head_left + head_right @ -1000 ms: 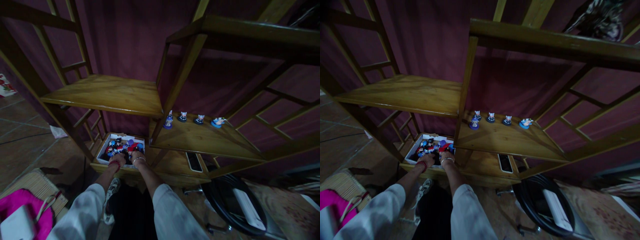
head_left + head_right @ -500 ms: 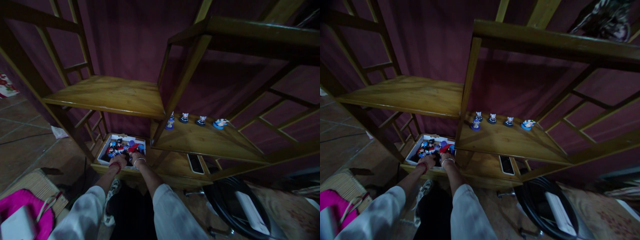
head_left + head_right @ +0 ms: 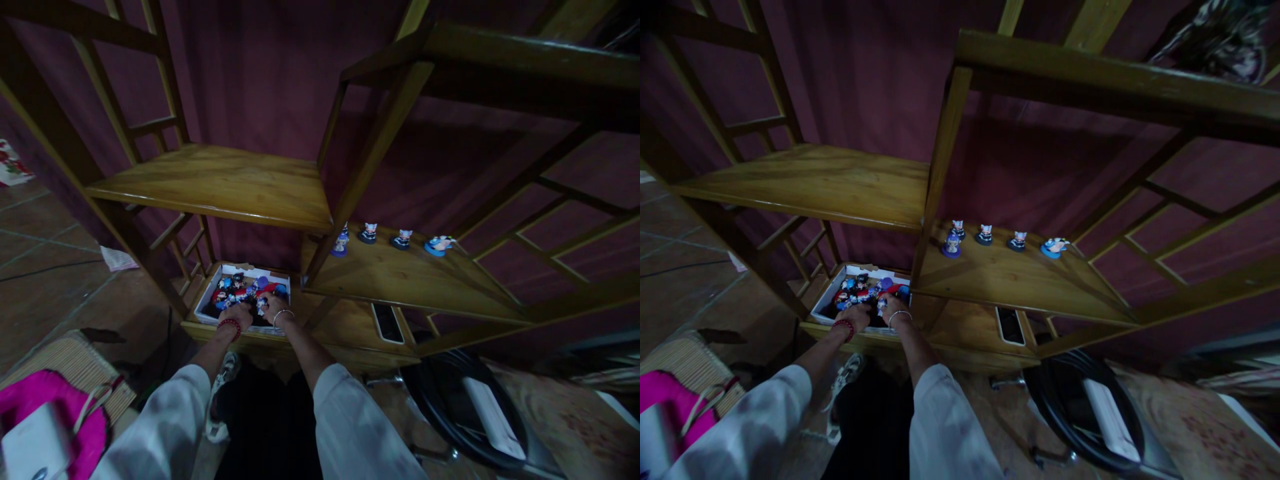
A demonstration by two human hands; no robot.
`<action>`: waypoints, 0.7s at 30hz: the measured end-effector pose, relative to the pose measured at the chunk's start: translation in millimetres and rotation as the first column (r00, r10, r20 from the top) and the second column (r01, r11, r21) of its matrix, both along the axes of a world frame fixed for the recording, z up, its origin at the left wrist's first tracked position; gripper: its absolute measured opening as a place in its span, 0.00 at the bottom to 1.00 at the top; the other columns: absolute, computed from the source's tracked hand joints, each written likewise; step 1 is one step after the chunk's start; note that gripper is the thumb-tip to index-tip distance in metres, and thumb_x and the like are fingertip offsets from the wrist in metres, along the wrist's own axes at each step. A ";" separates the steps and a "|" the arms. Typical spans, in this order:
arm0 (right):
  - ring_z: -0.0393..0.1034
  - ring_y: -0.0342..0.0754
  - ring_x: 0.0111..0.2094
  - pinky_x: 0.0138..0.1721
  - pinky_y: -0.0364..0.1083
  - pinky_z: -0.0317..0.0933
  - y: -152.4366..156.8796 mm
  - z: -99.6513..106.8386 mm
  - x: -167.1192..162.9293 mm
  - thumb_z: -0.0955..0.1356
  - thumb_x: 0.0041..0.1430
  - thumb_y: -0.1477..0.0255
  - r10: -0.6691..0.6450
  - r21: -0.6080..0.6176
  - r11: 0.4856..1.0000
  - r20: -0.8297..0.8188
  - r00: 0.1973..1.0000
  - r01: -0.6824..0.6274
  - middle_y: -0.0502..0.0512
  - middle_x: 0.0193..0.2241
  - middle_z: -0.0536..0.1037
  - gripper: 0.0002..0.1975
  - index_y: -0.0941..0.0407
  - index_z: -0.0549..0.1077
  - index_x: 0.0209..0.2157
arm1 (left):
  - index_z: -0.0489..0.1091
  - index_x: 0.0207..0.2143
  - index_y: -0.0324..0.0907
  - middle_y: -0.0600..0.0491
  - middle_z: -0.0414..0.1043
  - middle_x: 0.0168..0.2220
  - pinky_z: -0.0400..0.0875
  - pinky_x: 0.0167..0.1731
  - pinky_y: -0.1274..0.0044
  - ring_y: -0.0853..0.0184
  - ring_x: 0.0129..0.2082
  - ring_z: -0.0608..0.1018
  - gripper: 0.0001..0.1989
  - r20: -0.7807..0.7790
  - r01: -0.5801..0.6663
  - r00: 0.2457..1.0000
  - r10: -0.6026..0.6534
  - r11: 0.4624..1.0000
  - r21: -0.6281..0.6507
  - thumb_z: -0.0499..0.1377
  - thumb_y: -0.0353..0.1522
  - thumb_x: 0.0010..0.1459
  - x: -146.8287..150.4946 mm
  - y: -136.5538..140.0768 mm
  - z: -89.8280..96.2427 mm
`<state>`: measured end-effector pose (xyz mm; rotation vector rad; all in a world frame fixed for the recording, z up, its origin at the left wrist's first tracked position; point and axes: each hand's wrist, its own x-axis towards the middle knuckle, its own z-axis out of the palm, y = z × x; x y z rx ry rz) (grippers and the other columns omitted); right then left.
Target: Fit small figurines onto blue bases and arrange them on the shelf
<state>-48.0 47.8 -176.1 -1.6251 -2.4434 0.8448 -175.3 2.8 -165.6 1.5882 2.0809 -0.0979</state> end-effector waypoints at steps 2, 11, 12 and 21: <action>0.70 0.41 0.32 0.32 0.37 0.59 0.3 -0.6 1.5 0.62 0.51 0.75 -0.013 -0.042 0.999 -0.066 0.998 0.010 0.49 0.35 0.74 0.17 0.50 0.64 0.45 | 0.65 0.46 0.49 0.49 0.68 0.46 0.63 0.43 0.71 0.60 0.45 0.70 0.21 0.006 -0.021 1.000 0.021 1.000 -0.015 0.48 0.31 0.48 0.8 -1.0 3.3; 0.69 0.37 0.23 0.23 0.35 0.58 -2.7 -0.6 3.7 0.62 0.52 0.77 -0.076 -0.159 0.986 -0.174 0.982 0.048 0.51 0.34 0.73 0.16 0.54 0.63 0.44 | 0.66 0.45 0.50 0.51 0.68 0.47 0.63 0.44 0.71 0.60 0.46 0.69 0.20 0.029 -0.038 0.999 0.038 0.999 -0.021 0.48 0.31 0.48 2.2 -3.0 7.3; 0.70 0.38 0.24 0.24 0.35 0.58 -3.7 0.6 4.5 0.62 0.51 0.77 -0.076 -0.141 0.989 -0.169 0.983 0.052 0.51 0.34 0.73 0.16 0.54 0.63 0.44 | 0.66 0.45 0.50 0.51 0.68 0.47 0.63 0.44 0.71 0.60 0.46 0.69 0.20 0.029 -0.038 0.999 0.039 0.999 -0.022 0.48 0.31 0.48 2.4 -2.9 7.0; 0.69 0.47 0.35 0.33 0.42 0.57 -21.6 14.6 10.3 0.63 0.51 0.70 -0.031 0.132 0.991 0.121 0.992 0.015 0.56 0.34 0.74 0.14 0.56 0.63 0.42 | 0.64 0.47 0.47 0.50 0.65 0.49 0.62 0.45 0.70 0.60 0.48 0.68 0.22 0.028 -0.013 1.000 0.013 1.000 -0.023 0.47 0.31 0.48 4.0 -4.2 8.7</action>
